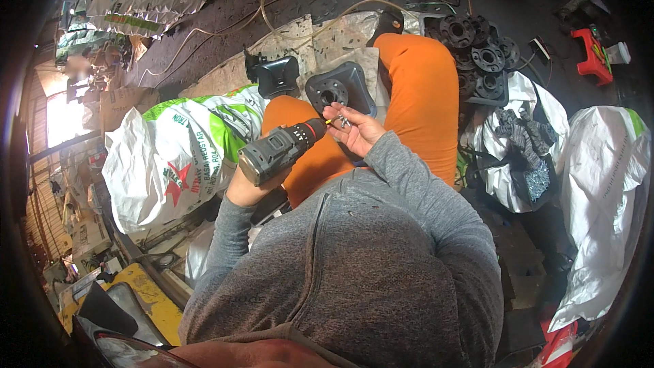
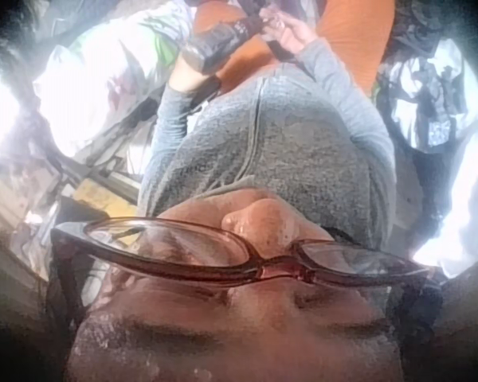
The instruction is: The person uses a cordless drill to fasten screws into a black plastic component resting on their lap. They repeatedly insert screws, drive them with the drill, and occasionally adjust the part's position. The person also uses a green marker to mark the component.
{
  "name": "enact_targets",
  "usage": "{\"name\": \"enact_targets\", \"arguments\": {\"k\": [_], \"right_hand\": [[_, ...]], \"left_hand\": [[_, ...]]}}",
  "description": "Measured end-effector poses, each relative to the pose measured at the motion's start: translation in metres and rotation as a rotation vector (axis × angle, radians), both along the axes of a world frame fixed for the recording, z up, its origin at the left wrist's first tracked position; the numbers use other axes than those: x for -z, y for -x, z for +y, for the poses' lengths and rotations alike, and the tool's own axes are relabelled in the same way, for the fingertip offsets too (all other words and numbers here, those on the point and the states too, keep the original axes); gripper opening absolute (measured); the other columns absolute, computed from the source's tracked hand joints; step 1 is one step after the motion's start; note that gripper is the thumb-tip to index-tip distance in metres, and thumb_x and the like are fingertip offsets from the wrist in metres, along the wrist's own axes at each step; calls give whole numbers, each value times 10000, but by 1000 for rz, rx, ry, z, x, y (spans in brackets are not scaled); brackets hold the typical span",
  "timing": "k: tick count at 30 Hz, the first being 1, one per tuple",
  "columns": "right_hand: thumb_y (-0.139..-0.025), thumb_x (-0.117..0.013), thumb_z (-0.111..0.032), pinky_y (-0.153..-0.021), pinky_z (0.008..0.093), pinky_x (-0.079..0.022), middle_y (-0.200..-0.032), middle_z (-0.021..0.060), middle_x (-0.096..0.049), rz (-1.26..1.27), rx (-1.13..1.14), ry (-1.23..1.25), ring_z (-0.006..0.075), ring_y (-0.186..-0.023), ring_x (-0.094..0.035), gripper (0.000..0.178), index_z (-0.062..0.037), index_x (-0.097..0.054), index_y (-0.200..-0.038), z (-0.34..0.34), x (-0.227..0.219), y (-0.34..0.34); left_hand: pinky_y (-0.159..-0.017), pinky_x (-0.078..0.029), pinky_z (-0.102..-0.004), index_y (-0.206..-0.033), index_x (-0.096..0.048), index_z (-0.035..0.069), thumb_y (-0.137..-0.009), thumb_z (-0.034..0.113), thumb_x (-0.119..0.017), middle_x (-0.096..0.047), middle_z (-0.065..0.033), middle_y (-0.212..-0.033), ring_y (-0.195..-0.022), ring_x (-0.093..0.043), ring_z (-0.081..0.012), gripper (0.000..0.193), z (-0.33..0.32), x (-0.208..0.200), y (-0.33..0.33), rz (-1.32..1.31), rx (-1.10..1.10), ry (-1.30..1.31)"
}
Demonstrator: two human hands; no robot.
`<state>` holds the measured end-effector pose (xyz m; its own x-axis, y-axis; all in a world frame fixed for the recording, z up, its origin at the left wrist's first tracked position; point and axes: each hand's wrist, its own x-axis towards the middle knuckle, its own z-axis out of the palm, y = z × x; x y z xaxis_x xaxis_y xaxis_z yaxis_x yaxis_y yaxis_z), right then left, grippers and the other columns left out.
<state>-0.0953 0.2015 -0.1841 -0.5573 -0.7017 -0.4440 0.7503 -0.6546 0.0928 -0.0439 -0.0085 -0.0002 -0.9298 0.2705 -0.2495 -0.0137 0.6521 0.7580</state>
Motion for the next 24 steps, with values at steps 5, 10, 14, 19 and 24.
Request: {"name": "enact_targets", "arguments": {"k": [5, 10, 14, 19, 24], "right_hand": [[-958, -541, -130, -966, 366, -517, -1200, 94, -614, -21, 14, -14, 194, -1154, -583, 299, -45, -498, -1241, -7, 2, -1], [-974, -512, -155, -977, 347, -506, -1234, 96, -599, 61, -40, -40, 189, -1181, -566, 345, -30, -474, -1293, -8, 5, -1], [-983, -491, -164, -987, 337, -496, -1276, 100, -577, 119, -75, -59, 181, -1200, -551, 386, -21, -447, -1339, -10, 8, -2], [-977, -483, -130, -990, 351, -492, -1324, 127, -540, 177, -46, 60, 205, -1205, -548, 433, -22, -394, -1387, -10, 12, 3], [-958, -455, -45, -980, 389, -502, -1371, 182, -482, 204, -69, 17, 256, -1200, -553, 489, -17, -322, -1428, -6, 18, 1]], "left_hand": [[-940, -461, -332, -1245, -533, -5, -737, 53, -705, -607, -147, -1205, -1080, -604, -249, 539, -3, 1, 0, -1, 14, 26], [-956, -466, -328, -1288, -517, 25, -742, 61, -688, -571, -153, -1289, -1127, -602, -272, 573, -5, -1, 0, 92, 112, 147], [-948, -474, -332, -1277, -527, 35, -744, 67, -690, -566, -150, -1296, -1119, -604, -284, 558, -5, -9, 0, -33, 126, 203], [-918, -492, -339, -1238, -551, 30, -731, 73, -718, -588, -132, -1262, -1059, -633, -285, 535, -11, 5, 1, 179, 129, 158], [-873, -503, -346, -1177, -587, 22, -730, 83, -728, -643, -131, -1149, -1004, -650, -255, 472, -26, 13, -2, 23, -16, 53]]}}
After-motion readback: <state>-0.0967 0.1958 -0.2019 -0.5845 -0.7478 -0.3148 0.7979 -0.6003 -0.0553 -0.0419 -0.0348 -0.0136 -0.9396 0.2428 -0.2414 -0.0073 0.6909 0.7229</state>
